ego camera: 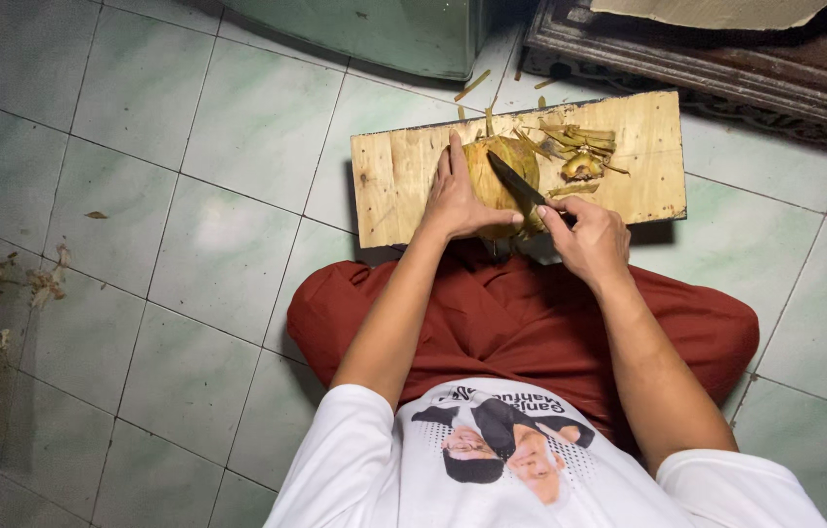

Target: The person sits on the floor and uses a large knife to peel the outer husk of a coconut placed on a wooden board. They repeatedly strike and scrape the coconut to remove the fibrous outer layer, rotating it as needed.

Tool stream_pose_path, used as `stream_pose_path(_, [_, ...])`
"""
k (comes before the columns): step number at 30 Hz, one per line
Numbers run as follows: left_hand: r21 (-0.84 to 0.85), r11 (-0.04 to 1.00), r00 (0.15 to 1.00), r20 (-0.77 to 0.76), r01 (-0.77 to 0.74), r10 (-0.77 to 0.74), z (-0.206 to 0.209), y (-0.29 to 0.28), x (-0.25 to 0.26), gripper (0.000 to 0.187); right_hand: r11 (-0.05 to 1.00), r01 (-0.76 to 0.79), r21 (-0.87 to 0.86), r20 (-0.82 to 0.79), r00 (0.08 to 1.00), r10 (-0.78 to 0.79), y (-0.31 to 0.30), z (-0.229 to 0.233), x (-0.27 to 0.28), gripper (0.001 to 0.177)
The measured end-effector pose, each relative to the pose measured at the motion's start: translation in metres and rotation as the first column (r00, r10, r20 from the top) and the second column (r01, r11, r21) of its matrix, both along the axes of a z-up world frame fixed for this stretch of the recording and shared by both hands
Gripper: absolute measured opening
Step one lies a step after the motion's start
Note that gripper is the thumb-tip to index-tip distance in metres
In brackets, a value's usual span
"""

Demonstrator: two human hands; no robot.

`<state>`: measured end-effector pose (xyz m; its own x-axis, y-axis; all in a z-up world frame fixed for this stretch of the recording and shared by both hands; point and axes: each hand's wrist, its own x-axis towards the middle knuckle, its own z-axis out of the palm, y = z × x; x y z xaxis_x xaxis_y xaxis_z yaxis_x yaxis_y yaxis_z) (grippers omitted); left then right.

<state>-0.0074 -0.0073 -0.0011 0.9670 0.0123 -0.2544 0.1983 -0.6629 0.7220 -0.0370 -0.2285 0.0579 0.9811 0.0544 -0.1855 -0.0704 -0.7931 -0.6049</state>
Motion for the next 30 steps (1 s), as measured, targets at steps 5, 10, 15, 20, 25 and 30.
stream_pose_path(5, [0.083,0.996,0.999,0.033,-0.022,0.02,-0.003,-0.005,0.003,0.159,0.99,-0.112,-0.089,-0.002,0.994,0.112,0.008,0.002,0.032,0.033])
stream_pose_path(10, [0.092,0.996,0.999,0.031,-0.024,0.021,-0.012,-0.005,0.003,0.156,0.98,-0.167,-0.107,-0.101,0.982,0.157,0.016,0.005,0.058,0.037])
stream_pose_path(15, [0.08,0.997,0.998,0.065,-0.018,0.013,-0.016,-0.004,0.002,0.156,0.969,-0.198,-0.147,-0.096,0.978,0.185,0.03,0.002,0.074,0.038])
stream_pose_path(20, [0.083,0.996,0.999,0.052,-0.017,0.012,-0.013,-0.004,0.002,0.156,0.97,-0.166,-0.18,-0.061,0.986,0.158,0.046,-0.008,0.097,0.035])
stream_pose_path(25, [0.08,0.997,0.999,-0.029,-0.015,0.017,-0.002,-0.002,0.004,0.155,0.977,-0.163,-0.139,-0.059,0.986,0.156,0.043,-0.005,0.093,0.036])
stream_pose_path(30, [0.077,0.996,0.998,0.047,-0.033,0.029,-0.003,-0.003,0.001,0.153,0.971,-0.179,-0.159,-0.007,0.984,0.18,0.027,0.006,0.062,0.035])
